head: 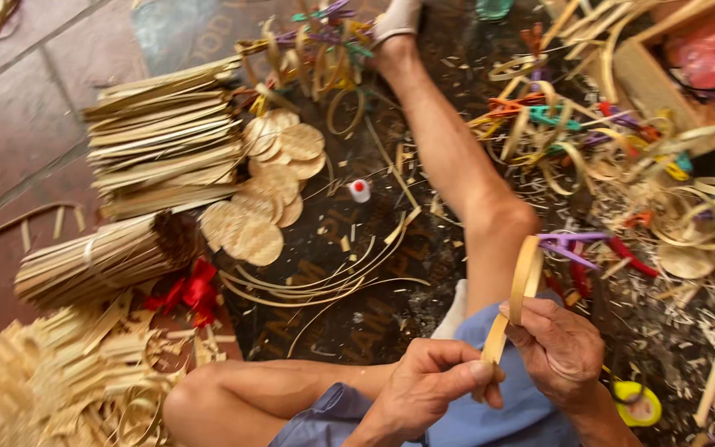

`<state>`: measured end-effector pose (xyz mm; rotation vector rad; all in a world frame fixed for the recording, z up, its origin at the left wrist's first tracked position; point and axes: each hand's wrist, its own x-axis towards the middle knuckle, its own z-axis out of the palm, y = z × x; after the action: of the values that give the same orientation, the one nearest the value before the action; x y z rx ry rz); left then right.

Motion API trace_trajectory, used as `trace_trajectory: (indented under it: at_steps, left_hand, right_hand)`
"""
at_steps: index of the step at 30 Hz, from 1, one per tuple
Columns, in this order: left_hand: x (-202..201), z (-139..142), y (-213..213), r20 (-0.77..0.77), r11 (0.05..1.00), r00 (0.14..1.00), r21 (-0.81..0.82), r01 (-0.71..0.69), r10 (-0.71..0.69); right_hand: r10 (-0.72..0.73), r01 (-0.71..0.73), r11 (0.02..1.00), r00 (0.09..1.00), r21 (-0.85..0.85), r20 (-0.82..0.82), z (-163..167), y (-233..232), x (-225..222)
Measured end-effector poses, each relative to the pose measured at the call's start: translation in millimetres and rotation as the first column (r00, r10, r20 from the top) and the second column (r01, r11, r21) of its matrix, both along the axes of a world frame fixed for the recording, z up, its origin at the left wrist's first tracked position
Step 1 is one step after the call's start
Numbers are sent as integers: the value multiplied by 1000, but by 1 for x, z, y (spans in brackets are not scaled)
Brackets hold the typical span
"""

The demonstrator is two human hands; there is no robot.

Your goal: The person sits on the floor and bends thin bamboo strips into circular rings, joining the ends and applying glue from a squeeze bottle to secure the joint. They hold each ring together with plastic clothespins, set finished rings aside, and pick up new strips to repeat the process.

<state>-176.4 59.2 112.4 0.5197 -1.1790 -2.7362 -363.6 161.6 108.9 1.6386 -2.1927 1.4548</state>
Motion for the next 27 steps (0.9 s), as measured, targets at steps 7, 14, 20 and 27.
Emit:
trace_trajectory:
  at_steps: [7, 14, 20, 27]
  left_hand:
    - [43, -15, -29, 193, 812, 836, 206, -547, 514]
    - [65, -9, -35, 103, 855, 852, 26, -518, 513]
    - [80, 6, -22, -158, 618, 882, -659, -429, 444]
    - [90, -24, -16, 46, 913, 917, 89, -399, 396]
  right_hand:
    - [447, -429, 893, 878, 134, -172, -15, -34, 22]
    - [585, -584, 799, 810, 147, 38, -20, -51, 39]
    - [260, -728, 685, 211, -26, 942, -18, -30, 27]
    - [552, -794, 574, 556, 200, 621, -37, -35, -2]
